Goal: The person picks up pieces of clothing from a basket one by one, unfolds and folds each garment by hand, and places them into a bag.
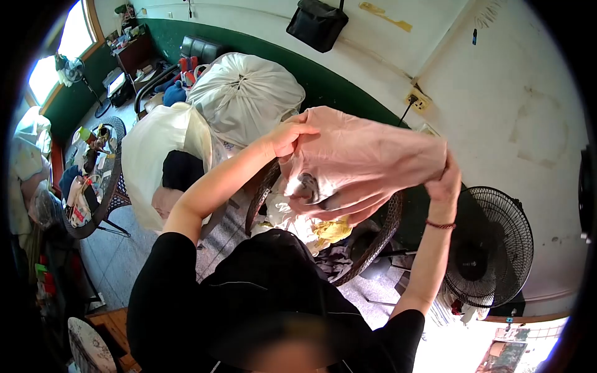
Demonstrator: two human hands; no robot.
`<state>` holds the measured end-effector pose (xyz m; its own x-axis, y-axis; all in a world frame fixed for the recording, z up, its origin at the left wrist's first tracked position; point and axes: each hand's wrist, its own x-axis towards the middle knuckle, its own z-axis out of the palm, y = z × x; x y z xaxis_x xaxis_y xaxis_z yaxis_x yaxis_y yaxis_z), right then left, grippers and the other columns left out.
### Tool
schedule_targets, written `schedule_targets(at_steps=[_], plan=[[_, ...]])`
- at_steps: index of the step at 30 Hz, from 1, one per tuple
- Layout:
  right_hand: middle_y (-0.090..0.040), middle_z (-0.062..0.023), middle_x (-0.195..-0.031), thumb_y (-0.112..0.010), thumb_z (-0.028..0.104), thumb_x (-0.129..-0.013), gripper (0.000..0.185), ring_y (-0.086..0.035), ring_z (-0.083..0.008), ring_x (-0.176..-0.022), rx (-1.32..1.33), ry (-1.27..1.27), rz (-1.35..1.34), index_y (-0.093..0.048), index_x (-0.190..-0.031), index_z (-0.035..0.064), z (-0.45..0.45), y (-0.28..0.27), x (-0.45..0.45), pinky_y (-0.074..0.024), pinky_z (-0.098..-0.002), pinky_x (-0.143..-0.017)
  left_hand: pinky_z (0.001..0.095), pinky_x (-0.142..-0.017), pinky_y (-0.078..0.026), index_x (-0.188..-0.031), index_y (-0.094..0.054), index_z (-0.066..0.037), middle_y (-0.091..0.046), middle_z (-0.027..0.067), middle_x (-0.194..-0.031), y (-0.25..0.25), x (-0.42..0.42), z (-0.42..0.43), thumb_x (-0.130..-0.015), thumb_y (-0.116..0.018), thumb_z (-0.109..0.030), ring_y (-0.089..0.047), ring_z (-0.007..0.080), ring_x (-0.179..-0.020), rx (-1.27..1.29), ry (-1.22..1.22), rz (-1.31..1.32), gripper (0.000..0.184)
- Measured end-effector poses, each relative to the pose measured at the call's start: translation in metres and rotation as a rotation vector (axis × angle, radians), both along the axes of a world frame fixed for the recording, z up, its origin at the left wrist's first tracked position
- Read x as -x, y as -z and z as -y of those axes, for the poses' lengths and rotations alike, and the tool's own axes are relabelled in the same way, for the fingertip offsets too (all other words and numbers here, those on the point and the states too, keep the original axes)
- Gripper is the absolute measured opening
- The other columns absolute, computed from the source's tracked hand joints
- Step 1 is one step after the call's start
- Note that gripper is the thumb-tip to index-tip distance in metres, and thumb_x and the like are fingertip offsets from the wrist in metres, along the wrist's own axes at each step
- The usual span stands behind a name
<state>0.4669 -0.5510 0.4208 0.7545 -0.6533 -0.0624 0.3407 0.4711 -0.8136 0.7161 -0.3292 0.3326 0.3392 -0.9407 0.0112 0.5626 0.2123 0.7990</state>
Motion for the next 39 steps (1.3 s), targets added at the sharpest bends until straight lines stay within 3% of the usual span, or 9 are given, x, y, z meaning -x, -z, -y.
schedule_targets(at_steps=[4,8,11,16,20,22,25,27,39], plan=[[-0.061,-0.0071,-0.094,-0.045,0.019,-0.089,0.022,-0.057,-0.0175,-0.087,0.215,0.024,0.171,-0.057,-0.094,0.0013,-0.013,-0.057,-0.017,-0.0467,-0.0296,-0.075,0.0253,-0.076,-0.047,-0.116,-0.045,-0.005,-0.056,0.0031,-0.095,-0.007,0.02,-0.002,-0.08,-0.056,-0.006,-0.054,0.0096,-0.085,0.051,0.016,0.062,0.038],[-0.06,-0.0081,-0.097,-0.044,0.016,-0.089,0.021,-0.056,-0.0182,-0.091,0.359,-0.187,0.263,-0.057,-0.095,0.0005,0.006,-0.081,-0.027,-0.0459,-0.0306,-0.08,0.0187,-0.047,-0.036,-0.11,-0.05,-0.006,-0.054,0.0009,-0.078,0.032,0.043,0.005,-0.072,-0.069,-0.029,-0.044,0.0043,-0.058,-0.147,0.258,0.518,0.049],[-0.061,-0.0071,-0.092,-0.047,0.013,-0.087,0.018,-0.057,-0.0155,-0.084,0.356,-0.057,0.358,-0.058,-0.091,-0.0008,-0.01,-0.1,-0.032,-0.046,-0.0272,-0.074,0.0328,-0.079,-0.039,-0.108,-0.052,0.004,-0.058,0.0152,-0.1,0.112,0.063,0.029,-0.07,-0.068,-0.038,-0.051,0.0219,-0.096,-0.243,0.32,0.999,0.059],[-0.058,-0.0123,-0.098,-0.046,0.013,-0.087,0.022,-0.055,-0.0211,-0.091,0.439,0.247,0.365,-0.055,-0.096,-0.005,0.021,-0.113,-0.002,-0.0435,-0.032,-0.083,0.035,-0.088,-0.032,-0.076,-0.065,0.001,-0.061,0.0152,-0.085,0.225,0.049,0.055,-0.075,-0.051,-0.041,-0.054,0.0286,-0.092,-0.338,0.429,1.775,0.044],[-0.058,-0.0138,-0.097,-0.043,0.012,-0.088,0.024,-0.055,-0.022,-0.091,0.546,0.332,0.176,-0.053,-0.097,-0.0086,0.088,-0.084,0.047,-0.044,-0.0345,-0.082,0.0392,-0.059,-0.045,-0.068,-0.062,0.003,-0.061,0.0187,-0.069,0.096,0.013,0.027,-0.082,-0.047,-0.043,-0.057,0.0281,-0.062,-0.562,0.726,1.702,0.051],[-0.059,-0.0115,-0.092,-0.047,0.013,-0.086,0.022,-0.056,-0.0203,-0.086,0.441,0.397,0.045,-0.056,-0.094,-0.0058,0.115,-0.047,0.06,-0.0455,-0.0324,-0.077,0.0344,-0.051,-0.039,-0.067,-0.06,0.006,-0.057,0.0114,-0.061,0.056,-0.001,0.029,-0.081,-0.05,-0.05,-0.049,0.0151,-0.056,-0.532,0.794,1.412,0.058],[-0.059,-0.006,-0.087,-0.051,0.015,-0.083,0.019,-0.055,-0.016,-0.079,0.602,0.33,-0.339,-0.06,-0.092,-0.0005,0.108,0.007,0.056,-0.0454,-0.0272,-0.07,0.0285,-0.054,-0.04,-0.083,-0.059,0.005,-0.059,0.0036,-0.075,-0.018,0.013,0.027,-0.085,-0.051,-0.03,-0.049,0.0101,-0.065,-0.349,0.601,1.102,0.036],[-0.06,-0.0009,-0.084,-0.055,0.015,-0.081,0.017,-0.052,-0.0095,-0.074,0.834,0.457,-0.562,-0.063,-0.091,0.0034,0.077,0.036,0.039,-0.0416,-0.0219,-0.062,0.0235,-0.066,-0.043,-0.098,-0.059,-0.002,-0.059,0.0014,-0.09,-0.029,0.02,0.038,-0.087,-0.047,-0.017,-0.051,0.0069,-0.078,-0.268,0.59,0.478,0.022],[-0.06,-0.0119,-0.092,-0.044,0.012,-0.088,0.026,-0.059,-0.0177,-0.083,0.588,-0.041,-0.114,-0.055,-0.1,-0.0077,-0.105,0.106,-0.03,-0.0476,-0.0274,-0.073,0.0237,-0.082,-0.043,-0.122,-0.037,-0.001,-0.051,0.0056,-0.106,-0.067,0.053,0.055,-0.08,-0.057,-0.01,-0.052,0.01,-0.092,0.022,0.535,0.217,0.048]])
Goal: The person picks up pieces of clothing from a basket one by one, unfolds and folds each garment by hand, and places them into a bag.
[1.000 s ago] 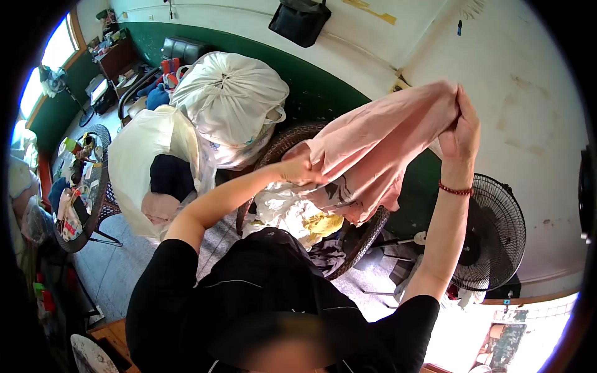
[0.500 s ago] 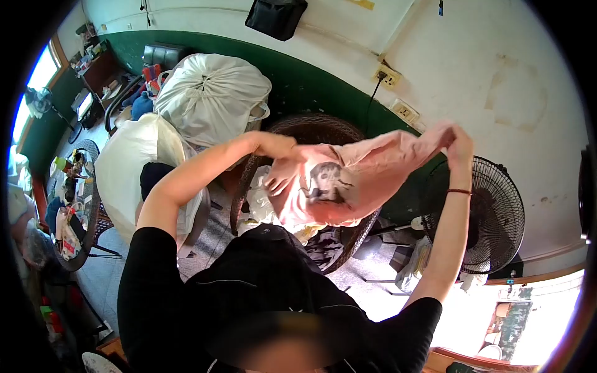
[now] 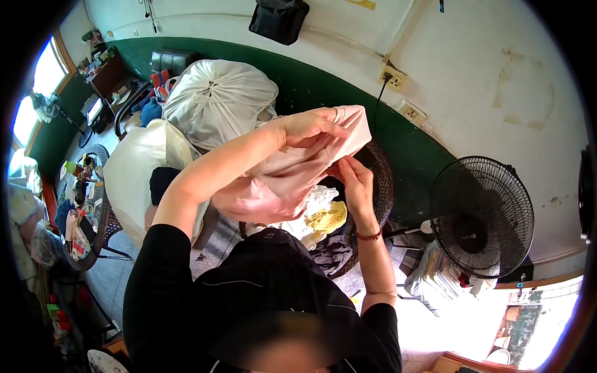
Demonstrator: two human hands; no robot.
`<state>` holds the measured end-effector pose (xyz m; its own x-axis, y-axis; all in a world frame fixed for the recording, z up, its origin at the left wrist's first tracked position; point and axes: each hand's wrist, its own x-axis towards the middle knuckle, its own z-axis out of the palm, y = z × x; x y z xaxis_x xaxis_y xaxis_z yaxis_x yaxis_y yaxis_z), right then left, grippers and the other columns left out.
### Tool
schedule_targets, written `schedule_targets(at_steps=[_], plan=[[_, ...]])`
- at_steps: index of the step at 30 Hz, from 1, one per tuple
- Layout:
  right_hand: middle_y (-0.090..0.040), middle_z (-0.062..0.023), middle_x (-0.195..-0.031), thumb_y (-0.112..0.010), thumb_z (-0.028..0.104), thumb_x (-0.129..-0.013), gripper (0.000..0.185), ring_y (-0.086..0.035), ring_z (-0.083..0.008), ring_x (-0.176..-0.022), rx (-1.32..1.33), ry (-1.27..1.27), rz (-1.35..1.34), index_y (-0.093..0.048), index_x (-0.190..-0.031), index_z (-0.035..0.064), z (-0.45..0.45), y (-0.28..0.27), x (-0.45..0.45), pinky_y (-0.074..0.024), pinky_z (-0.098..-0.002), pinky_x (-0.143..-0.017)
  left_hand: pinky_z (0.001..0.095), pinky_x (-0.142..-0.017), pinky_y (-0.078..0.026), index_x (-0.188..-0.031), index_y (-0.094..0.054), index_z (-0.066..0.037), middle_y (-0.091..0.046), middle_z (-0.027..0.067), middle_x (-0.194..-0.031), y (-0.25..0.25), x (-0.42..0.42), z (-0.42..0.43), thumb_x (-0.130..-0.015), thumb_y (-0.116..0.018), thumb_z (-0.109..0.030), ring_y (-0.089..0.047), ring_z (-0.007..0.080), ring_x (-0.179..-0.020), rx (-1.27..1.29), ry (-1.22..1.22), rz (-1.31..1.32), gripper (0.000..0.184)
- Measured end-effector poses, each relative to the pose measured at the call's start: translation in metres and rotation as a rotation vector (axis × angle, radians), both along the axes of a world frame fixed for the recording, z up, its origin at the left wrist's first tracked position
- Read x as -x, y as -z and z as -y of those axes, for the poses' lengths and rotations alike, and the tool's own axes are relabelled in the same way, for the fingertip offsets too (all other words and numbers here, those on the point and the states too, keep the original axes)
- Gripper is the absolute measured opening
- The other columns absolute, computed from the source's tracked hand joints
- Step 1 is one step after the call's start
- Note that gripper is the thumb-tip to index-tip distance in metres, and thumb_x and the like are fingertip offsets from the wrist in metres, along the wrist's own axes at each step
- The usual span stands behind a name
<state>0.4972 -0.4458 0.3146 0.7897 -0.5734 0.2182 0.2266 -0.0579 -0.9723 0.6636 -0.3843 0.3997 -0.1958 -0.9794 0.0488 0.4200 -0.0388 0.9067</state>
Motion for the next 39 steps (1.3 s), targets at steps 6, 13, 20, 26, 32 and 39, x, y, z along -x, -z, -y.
schedule_targets(at_steps=[6,13,20,26,32,39], plan=[[-0.054,-0.0125,-0.105,-0.049,0.013,-0.085,0.033,-0.052,-0.0204,-0.096,0.181,-0.071,-0.064,-0.047,-0.114,-0.0017,0.005,0.042,-0.037,-0.044,-0.0295,-0.082,0.0221,-0.08,-0.044,-0.128,-0.03,-0.005,-0.047,0.0028,-0.11,-0.023,0.024,-0.024,-0.074,-0.06,-0.014,-0.05,0.0069,-0.093,0.105,0.032,-0.032,0.062],[-0.049,-0.011,-0.113,-0.049,0.007,-0.083,0.036,-0.052,-0.0209,-0.098,-0.364,-0.181,-0.025,-0.043,-0.118,0.0009,0.024,0.091,-0.05,-0.0444,-0.0278,-0.082,0.0268,-0.082,-0.044,-0.109,-0.044,-0.001,-0.053,0.0062,-0.1,0.001,0.008,-0.016,-0.078,-0.055,-0.002,-0.053,0.0139,-0.093,0.045,-0.047,-0.087,0.033],[-0.058,-0.0112,-0.104,-0.045,0.016,-0.084,0.032,-0.057,-0.0217,-0.091,-0.434,-0.284,-0.08,-0.052,-0.109,-0.0034,0.09,0.015,0.028,-0.0477,-0.032,-0.078,0.0263,-0.075,-0.048,-0.096,-0.057,-0.002,-0.061,0.0062,-0.091,0.079,-0.077,-0.005,-0.079,-0.051,0.001,-0.059,0.015,-0.082,-0.156,-0.361,-0.019,0.019],[-0.059,-0.0089,-0.091,-0.054,0.013,-0.084,0.017,-0.057,-0.0199,-0.086,-0.372,0.264,0.162,-0.056,-0.095,0.0003,0.117,-0.096,0.065,-0.0477,-0.0319,-0.075,0.0349,-0.053,-0.049,-0.082,-0.06,0.01,-0.06,0.0147,-0.074,0.076,-0.066,0.005,-0.077,-0.055,0.002,-0.059,0.0236,-0.063,-0.391,-0.361,0.157,0.011],[-0.057,-0.0079,-0.084,-0.055,0.006,-0.08,0.01,-0.056,-0.0182,-0.079,-0.288,0.459,0.174,-0.055,-0.087,-0.0009,0.163,-0.105,0.069,-0.0471,-0.0299,-0.071,0.0311,-0.05,-0.044,-0.079,-0.062,0.004,-0.059,0.0089,-0.072,0.072,-0.066,0.07,-0.072,-0.061,-0.006,-0.055,0.017,-0.062,-0.344,-0.642,0.529,0.013],[-0.053,0.0005,-0.076,-0.057,0.004,-0.078,0.004,-0.051,-0.0111,-0.071,-0.276,0.421,0.469,-0.057,-0.081,0.0039,0.127,-0.151,0.098,-0.0425,-0.0247,-0.067,0.024,-0.053,-0.04,-0.083,-0.063,-0.002,-0.057,0.0019,-0.073,0.01,-0.067,0.12,-0.073,-0.06,-0.017,-0.049,0.009,-0.065,-0.152,-0.68,0.586,0.018]])
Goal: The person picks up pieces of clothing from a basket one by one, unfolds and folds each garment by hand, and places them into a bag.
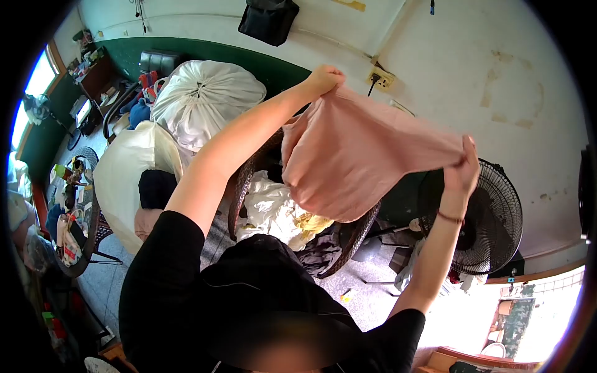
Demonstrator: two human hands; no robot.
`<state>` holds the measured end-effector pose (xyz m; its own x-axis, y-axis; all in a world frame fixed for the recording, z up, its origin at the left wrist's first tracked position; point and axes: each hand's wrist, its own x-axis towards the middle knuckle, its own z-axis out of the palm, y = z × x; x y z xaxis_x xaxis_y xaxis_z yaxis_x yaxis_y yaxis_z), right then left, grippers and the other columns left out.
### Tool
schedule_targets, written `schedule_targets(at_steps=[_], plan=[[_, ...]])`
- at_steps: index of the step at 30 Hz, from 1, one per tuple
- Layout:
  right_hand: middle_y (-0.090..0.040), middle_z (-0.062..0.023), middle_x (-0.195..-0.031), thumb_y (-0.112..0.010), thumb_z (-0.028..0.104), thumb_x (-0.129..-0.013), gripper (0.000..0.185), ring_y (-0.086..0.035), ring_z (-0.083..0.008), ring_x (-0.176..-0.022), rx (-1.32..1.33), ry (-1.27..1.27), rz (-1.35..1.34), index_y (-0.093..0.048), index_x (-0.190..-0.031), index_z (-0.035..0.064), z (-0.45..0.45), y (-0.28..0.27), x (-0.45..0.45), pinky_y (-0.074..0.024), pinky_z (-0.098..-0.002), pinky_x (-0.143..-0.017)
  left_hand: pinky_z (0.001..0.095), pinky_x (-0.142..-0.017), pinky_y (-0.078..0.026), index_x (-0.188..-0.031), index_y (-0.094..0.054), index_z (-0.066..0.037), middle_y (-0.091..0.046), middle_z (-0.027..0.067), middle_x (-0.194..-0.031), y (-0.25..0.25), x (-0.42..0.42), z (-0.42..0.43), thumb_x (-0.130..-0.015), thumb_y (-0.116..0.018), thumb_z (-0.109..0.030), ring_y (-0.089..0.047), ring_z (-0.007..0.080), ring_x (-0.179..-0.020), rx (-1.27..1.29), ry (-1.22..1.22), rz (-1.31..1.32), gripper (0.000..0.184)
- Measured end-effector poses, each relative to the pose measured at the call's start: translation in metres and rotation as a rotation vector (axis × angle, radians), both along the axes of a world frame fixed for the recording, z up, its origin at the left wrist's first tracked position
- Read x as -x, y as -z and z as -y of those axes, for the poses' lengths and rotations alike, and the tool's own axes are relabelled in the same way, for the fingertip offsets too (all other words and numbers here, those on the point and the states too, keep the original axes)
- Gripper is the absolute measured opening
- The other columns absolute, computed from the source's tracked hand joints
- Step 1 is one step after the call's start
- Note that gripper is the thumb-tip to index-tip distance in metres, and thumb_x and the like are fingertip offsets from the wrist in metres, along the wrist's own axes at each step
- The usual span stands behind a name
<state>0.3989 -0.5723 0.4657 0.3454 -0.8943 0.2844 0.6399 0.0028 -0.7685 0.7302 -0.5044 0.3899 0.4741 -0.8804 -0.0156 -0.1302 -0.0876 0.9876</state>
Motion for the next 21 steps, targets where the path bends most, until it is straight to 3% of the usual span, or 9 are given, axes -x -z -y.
schedule_targets(at_steps=[2,6,7,9,12,16,17,19,21], plan=[[-0.052,-0.0001,-0.069,-0.057,0.002,-0.073,0.006,-0.049,-0.0096,-0.063,0.076,-0.158,0.095,-0.055,-0.078,0.004,-0.048,0.007,0.013,-0.0423,-0.0234,-0.061,0.0226,-0.057,-0.04,-0.088,-0.062,-0.001,-0.057,0.0014,-0.075,-0.003,0.004,-0.002,-0.076,-0.06,-0.017,-0.049,0.0085,-0.069,0.324,0.079,-0.101,0.02],[-0.055,-0.0043,-0.064,-0.058,-0.005,-0.065,0.008,-0.045,-0.0082,-0.05,0.347,-0.367,-0.511,-0.057,-0.071,0.0005,-0.116,0.111,0.022,-0.0349,-0.0204,-0.043,0.0269,-0.072,-0.044,-0.097,-0.058,0.001,-0.061,0.0085,-0.088,0.047,0.013,-0.062,-0.079,-0.055,-0.02,-0.054,0.0142,-0.081,0.252,0.206,0.326,0.027],[-0.055,-0.0042,-0.064,-0.06,-0.006,-0.068,0.01,-0.045,-0.0083,-0.05,-0.023,-0.717,-0.555,-0.059,-0.076,-0.0013,-0.134,0.128,0.018,-0.0338,-0.021,-0.043,0.0287,-0.072,-0.045,-0.096,-0.057,0.001,-0.061,0.0104,-0.087,0.071,0.015,-0.079,-0.076,-0.056,-0.018,-0.055,0.0164,-0.08,0.075,0.185,0.396,0.027],[-0.054,-0.0046,-0.066,-0.061,0.002,-0.074,0.008,-0.05,-0.0102,-0.055,-0.409,-0.874,-0.602,-0.058,-0.081,-0.0013,-0.158,0.219,0.008,-0.0391,-0.022,-0.046,0.0316,-0.069,-0.046,-0.093,-0.056,0.002,-0.06,0.0175,-0.087,0.155,0.009,-0.111,-0.074,-0.055,-0.016,-0.058,0.0222,-0.08,-0.086,0.204,0.605,0.026],[-0.053,-0.0036,-0.065,-0.059,0.007,-0.077,0.012,-0.048,-0.0092,-0.055,-0.555,-0.937,-0.72,-0.056,-0.077,-0.0048,-0.193,0.357,0.003,-0.0381,-0.0216,-0.049,0.0378,-0.063,-0.046,-0.089,-0.053,0.0,-0.061,0.0182,-0.083,0.275,0.012,-0.164,-0.069,-0.059,-0.012,-0.06,0.031,-0.076,-0.291,0.165,0.43,0.024],[-0.058,-0.0053,-0.062,-0.061,0.017,-0.071,0.017,-0.056,-0.0125,-0.058,-0.094,-0.878,-1.382,-0.062,-0.071,0.0,-0.225,0.451,0.002,-0.0451,-0.027,-0.054,0.0407,-0.072,-0.045,-0.093,-0.053,-0.001,-0.06,0.0184,-0.092,0.363,0.036,-0.212,-0.07,-0.058,-0.013,-0.058,0.0318,-0.087,-0.749,0.191,0.535,0.026],[-0.058,-0.0053,-0.062,-0.061,0.017,-0.071,0.017,-0.056,-0.0125,-0.058,-0.093,-0.901,-1.395,-0.062,-0.071,0.0,-0.223,0.469,0.003,-0.0451,-0.027,-0.054,0.0418,-0.075,-0.044,-0.097,-0.052,-0.001,-0.059,0.0186,-0.095,0.351,0.049,-0.223,-0.07,-0.057,-0.013,-0.057,0.0323,-0.09,-0.694,0.125,0.532,0.03],[-0.06,-0.0106,-0.064,-0.059,0.021,-0.069,0.019,-0.059,-0.0208,-0.059,0.42,-0.967,-1.367,-0.062,-0.069,0.0026,-0.217,0.497,0.002,-0.0459,-0.033,-0.055,0.0459,-0.079,-0.043,-0.108,-0.048,-0.001,-0.058,0.0188,-0.101,0.399,0.05,-0.237,-0.072,-0.055,-0.012,-0.056,0.0337,-0.094,-0.918,0.066,0.471,0.039],[-0.06,-0.0165,-0.07,-0.054,0.02,-0.071,0.018,-0.059,-0.0318,-0.065,0.611,-0.702,-1.526,-0.06,-0.072,0.0029,-0.199,0.494,-0.018,-0.0459,-0.0386,-0.057,0.0456,-0.076,-0.044,-0.103,-0.051,0.002,-0.058,0.0197,-0.097,0.375,0.061,-0.247,-0.069,-0.053,-0.008,-0.056,0.0354,-0.09,-0.881,0.018,0.457,0.035]])
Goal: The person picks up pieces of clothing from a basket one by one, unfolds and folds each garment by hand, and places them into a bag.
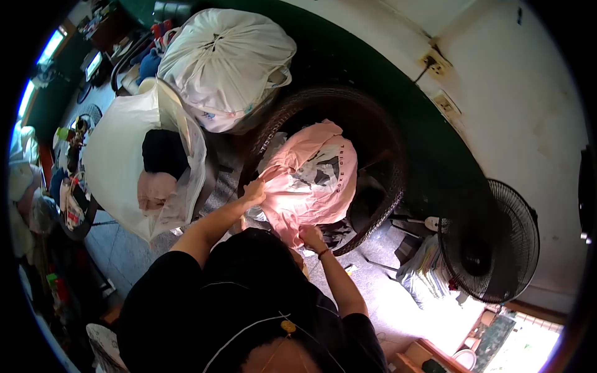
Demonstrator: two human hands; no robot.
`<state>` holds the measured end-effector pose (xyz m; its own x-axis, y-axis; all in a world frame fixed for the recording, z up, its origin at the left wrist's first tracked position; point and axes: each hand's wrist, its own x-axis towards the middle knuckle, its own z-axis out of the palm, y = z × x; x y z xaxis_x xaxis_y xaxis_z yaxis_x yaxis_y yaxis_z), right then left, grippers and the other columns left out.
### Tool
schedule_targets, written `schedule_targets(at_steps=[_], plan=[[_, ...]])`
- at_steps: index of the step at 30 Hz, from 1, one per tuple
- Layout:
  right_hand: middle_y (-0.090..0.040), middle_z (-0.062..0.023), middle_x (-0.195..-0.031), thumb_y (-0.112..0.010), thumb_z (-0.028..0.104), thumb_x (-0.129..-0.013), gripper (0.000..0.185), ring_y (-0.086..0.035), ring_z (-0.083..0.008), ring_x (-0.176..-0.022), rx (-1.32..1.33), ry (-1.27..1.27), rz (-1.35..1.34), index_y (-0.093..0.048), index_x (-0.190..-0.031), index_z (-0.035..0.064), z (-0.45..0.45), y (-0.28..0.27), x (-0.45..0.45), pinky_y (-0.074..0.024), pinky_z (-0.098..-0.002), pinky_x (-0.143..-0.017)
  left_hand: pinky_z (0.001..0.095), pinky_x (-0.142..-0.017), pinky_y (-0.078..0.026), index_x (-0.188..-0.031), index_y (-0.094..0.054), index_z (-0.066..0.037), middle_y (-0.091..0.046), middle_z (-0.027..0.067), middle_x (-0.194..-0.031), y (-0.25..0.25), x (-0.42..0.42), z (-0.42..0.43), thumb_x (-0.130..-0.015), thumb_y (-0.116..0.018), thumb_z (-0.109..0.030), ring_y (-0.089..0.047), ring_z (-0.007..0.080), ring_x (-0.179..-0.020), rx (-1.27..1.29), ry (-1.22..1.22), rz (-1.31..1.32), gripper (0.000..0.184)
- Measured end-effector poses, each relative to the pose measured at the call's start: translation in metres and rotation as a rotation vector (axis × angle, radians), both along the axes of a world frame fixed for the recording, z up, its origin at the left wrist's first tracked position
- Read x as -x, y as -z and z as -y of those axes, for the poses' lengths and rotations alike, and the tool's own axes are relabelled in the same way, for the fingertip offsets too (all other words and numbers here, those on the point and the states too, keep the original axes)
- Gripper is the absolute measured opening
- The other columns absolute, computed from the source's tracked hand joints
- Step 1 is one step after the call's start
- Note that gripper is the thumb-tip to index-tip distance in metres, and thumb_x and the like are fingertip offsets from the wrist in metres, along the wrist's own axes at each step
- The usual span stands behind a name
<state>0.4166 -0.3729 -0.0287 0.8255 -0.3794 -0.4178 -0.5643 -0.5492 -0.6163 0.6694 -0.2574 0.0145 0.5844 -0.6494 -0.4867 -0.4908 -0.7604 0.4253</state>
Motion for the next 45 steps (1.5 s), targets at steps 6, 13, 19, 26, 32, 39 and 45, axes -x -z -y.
schedule_targets(at_steps=[6,13,19,26,32,39,45], plan=[[-0.057,-0.0148,-0.074,-0.053,0.009,-0.073,0.008,-0.056,-0.0326,-0.069,0.402,0.028,0.314,-0.058,-0.076,0.0054,0.083,0.004,-0.105,-0.0448,-0.0423,-0.062,0.0418,-0.07,-0.043,-0.074,-0.052,0.006,-0.051,0.0254,-0.084,0.066,0.02,-0.033,-0.063,-0.048,0.001,-0.051,0.0376,-0.078,0.494,-0.028,0.217,0.013],[-0.052,-0.0135,-0.101,-0.054,0.003,-0.068,0.023,-0.051,-0.0319,-0.087,0.622,-0.204,0.444,-0.055,-0.091,0.0061,0.131,-0.001,-0.225,-0.0426,-0.0396,-0.075,0.0401,-0.07,-0.047,-0.086,-0.05,0.004,-0.045,0.021,-0.099,0.017,0.029,-0.037,-0.066,-0.055,-0.001,-0.051,0.0364,-0.088,0.482,-0.148,0.258,0.022],[-0.05,-0.0125,-0.108,-0.055,0.008,-0.068,0.027,-0.052,-0.0284,-0.095,0.647,-0.391,0.237,-0.054,-0.095,0.007,0.171,0.062,-0.279,-0.0462,-0.0369,-0.076,0.0411,-0.078,-0.039,-0.081,-0.046,0.005,-0.04,0.0222,-0.099,0.022,0.022,-0.04,-0.058,-0.056,0.003,-0.043,0.0369,-0.092,0.551,-0.253,0.276,0.025],[-0.057,-0.0108,-0.086,-0.056,0.011,-0.068,0.015,-0.057,-0.0276,-0.084,0.678,-0.606,0.133,-0.058,-0.083,0.007,0.19,0.062,-0.287,-0.0469,-0.0358,-0.072,0.0295,-0.04,-0.034,-0.067,-0.046,-0.004,-0.035,0.0036,-0.046,0.104,0.026,-0.06,-0.074,-0.049,-0.01,-0.039,0.0135,-0.041,0.524,-0.558,0.169,0.009],[-0.059,-0.0184,-0.084,-0.058,0.009,-0.067,0.016,-0.058,-0.0322,-0.08,0.534,-0.456,0.143,-0.058,-0.083,0.0058,0.201,0.062,-0.291,-0.0463,-0.0384,-0.07,0.0268,-0.044,-0.034,-0.074,-0.045,-0.004,-0.043,0.0053,-0.053,0.102,0.025,-0.062,-0.072,-0.058,-0.011,-0.04,0.0107,-0.048,0.865,-0.975,-0.792,0.014],[-0.059,-0.0233,-0.083,-0.052,0.004,-0.066,0.026,-0.057,-0.0374,-0.084,0.329,-0.405,0.106,-0.058,-0.091,0.0012,0.203,0.039,-0.294,-0.0452,-0.0434,-0.074,0.0201,-0.049,-0.031,-0.095,-0.042,-0.005,-0.038,-0.004,-0.068,0.067,0.031,-0.049,-0.073,-0.055,0.007,-0.037,0.0043,-0.059,0.801,-0.622,-0.195,0.03],[-0.06,-0.0211,-0.086,-0.055,-0.001,-0.061,0.021,-0.057,-0.0364,-0.086,0.388,-0.556,0.002,-0.061,-0.082,0.0019,0.203,0.046,-0.303,-0.0451,-0.0411,-0.076,0.0223,-0.053,-0.036,-0.11,-0.034,-0.004,-0.038,-0.002,-0.071,0.085,0.047,-0.051,-0.069,-0.058,0.005,-0.039,0.0078,-0.062,1.13,-1.002,-0.73,0.048]])
